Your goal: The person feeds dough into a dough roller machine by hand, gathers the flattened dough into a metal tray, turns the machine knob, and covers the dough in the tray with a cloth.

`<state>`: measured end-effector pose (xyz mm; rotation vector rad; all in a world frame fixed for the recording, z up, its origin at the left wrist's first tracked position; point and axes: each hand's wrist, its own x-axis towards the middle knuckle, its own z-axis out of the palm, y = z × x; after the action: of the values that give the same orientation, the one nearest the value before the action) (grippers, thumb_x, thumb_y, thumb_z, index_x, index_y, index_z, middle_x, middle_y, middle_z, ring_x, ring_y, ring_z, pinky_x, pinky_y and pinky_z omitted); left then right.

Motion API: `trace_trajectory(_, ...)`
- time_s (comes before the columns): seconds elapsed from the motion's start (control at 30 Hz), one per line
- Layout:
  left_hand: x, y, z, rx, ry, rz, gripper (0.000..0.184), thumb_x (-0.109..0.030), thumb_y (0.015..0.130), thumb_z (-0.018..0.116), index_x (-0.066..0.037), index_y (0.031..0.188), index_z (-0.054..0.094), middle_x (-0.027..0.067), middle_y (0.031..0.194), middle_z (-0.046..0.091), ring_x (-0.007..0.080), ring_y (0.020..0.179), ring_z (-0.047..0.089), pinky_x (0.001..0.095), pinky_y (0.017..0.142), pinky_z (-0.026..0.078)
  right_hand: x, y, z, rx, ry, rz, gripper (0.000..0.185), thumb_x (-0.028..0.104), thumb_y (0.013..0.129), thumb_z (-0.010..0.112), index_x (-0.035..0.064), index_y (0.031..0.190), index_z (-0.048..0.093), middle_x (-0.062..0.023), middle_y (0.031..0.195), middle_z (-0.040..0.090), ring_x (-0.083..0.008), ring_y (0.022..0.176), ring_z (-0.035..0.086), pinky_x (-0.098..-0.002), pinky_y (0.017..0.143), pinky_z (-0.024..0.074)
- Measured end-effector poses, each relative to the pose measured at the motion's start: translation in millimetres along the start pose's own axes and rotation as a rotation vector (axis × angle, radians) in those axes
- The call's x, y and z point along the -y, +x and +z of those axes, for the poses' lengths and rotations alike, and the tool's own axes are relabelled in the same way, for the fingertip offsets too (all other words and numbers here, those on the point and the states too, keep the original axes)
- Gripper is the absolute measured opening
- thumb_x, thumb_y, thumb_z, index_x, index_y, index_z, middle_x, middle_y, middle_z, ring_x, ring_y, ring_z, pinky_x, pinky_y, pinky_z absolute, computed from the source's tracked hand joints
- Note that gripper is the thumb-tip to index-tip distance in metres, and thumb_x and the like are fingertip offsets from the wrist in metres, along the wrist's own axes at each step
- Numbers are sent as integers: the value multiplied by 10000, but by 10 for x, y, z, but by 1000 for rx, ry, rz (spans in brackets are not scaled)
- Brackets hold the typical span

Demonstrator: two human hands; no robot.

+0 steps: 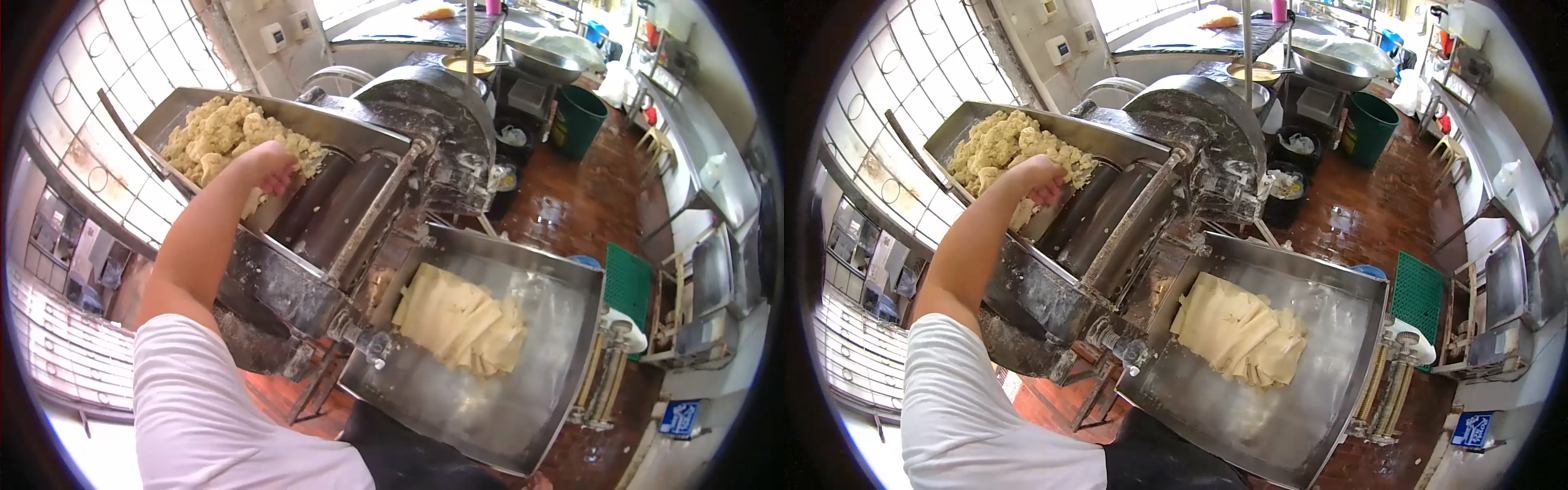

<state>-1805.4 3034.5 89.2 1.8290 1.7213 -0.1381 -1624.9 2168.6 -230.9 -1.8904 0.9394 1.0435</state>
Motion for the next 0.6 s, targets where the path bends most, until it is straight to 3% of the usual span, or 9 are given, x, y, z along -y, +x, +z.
trace_trajectory(0.03,-111,27,54,-44,189,85,223,-283,823,552,-91,917,616,48,739,651,189,608,639,347,488,472,40,-31,38,6,-17,-20,222,357,895,543,142,889,597,-1,680,506,-145,554,492,-286,515,426)
trace_trajectory(0.13,-416,-114,348,209,-33,67,256,-277,832,545,-61,958,600,54,760,652,197,612,638,353,533,494,141,-130,117,-10,-52,-58,219,364,885,547,150,857,586,-4,686,520,-143,564,507,-297,511,422)
trace_trajectory(0.17,-404,79,451,352,-66,34,276,-265,846,526,-48,1004,587,68,838,665,209,636,644,367,575,514,172,-150,133,-19,-59,-70,219,368,881,549,154,849,583,-4,687,525,-144,569,513,-301,514,421)
trace_trajectory(0.27,-338,430,374,195,-404,61,265,-249,856,513,-62,1030,583,73,895,666,223,687,651,380,586,521,202,-146,116,-26,-79,-86,231,384,870,559,155,841,576,-8,687,537,-147,576,525,-318,519,417)
trace_trajectory(0.33,-269,585,209,-47,-447,129,262,-243,863,507,-70,1047,578,86,895,661,236,758,642,399,586,519,232,-219,111,-28,-123,-107,241,394,864,566,155,827,569,-8,688,547,-146,575,527,-327,521,416)
trace_trajectory(0.4,-179,554,99,29,-604,188,230,-236,846,544,-68,996,594,83,879,653,213,743,629,398,586,514,258,-264,94,-28,-132,-117,246,393,867,565,155,807,555,-5,681,541,-142,569,520,-325,517,411)
trace_trajectory(0.5,-223,463,71,107,-489,200,225,-242,816,597,-70,961,609,84,836,644,192,659,612,360,546,506,200,-276,68,-2,-112,-100,254,375,889,548,150,774,522,3,658,509,-132,551,495,-307,500,396)
trace_trajectory(0.6,-300,75,82,370,-87,304,225,-228,770,644,-64,922,618,80,761,634,181,592,605,326,494,493,77,-263,48,29,-93,-61,272,357,914,524,144,748,492,12,636,472,-124,541,472,-291,492,385)
